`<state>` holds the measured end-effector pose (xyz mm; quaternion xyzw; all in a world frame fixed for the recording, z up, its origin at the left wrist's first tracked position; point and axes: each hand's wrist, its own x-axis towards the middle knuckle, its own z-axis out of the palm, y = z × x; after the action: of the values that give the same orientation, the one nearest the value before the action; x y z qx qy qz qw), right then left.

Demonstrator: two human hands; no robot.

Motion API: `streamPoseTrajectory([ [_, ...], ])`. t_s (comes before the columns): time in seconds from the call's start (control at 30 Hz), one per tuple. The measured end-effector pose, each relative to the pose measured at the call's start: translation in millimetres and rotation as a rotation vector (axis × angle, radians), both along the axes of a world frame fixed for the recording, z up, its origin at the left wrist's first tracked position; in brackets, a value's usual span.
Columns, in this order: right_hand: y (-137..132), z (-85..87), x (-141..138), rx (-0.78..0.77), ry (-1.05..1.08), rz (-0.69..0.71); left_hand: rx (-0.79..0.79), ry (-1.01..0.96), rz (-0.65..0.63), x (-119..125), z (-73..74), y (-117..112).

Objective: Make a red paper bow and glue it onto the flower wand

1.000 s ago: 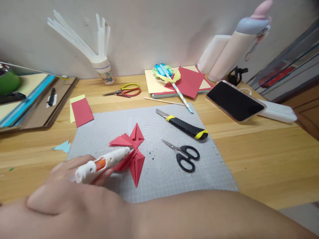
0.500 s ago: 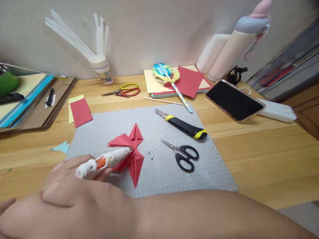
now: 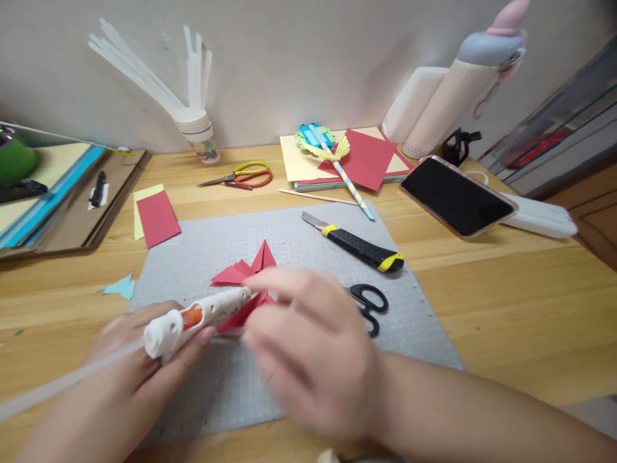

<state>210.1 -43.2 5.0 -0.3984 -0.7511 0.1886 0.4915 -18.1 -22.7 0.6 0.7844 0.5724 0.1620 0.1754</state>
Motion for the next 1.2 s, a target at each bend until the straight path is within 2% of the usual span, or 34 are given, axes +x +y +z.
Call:
streamPoseTrajectory([
  [0.07, 14, -11.1, 15, 0.077, 0.105, -0.194, 0.011, 0.046, -0.04, 2, 2.1, 1],
  [0.13, 28, -22.6, 24, -0.019, 0.204, -0.334, 0.03, 0.093, -0.066, 2, 2.8, 1],
  [0.2, 39, -31.3, 28, -0.086, 0.262, -0.385, 0.044, 0.134, -0.055, 0, 2.4, 1],
  [0.4, 45, -35.8, 27, -0.182, 0.309, -0.331, 0.058, 0.157, -0.027, 0, 1.2, 1],
  [0.83, 43, -35.9, 27, -0.181, 0.295, -0.318, 0.07, 0.168, -0.037, 4, 3.1, 5],
  [1.2, 44, -35.2, 27, -0.193, 0.283, -0.311, 0.193, 0.124, -0.086, 12, 5.3, 5],
])
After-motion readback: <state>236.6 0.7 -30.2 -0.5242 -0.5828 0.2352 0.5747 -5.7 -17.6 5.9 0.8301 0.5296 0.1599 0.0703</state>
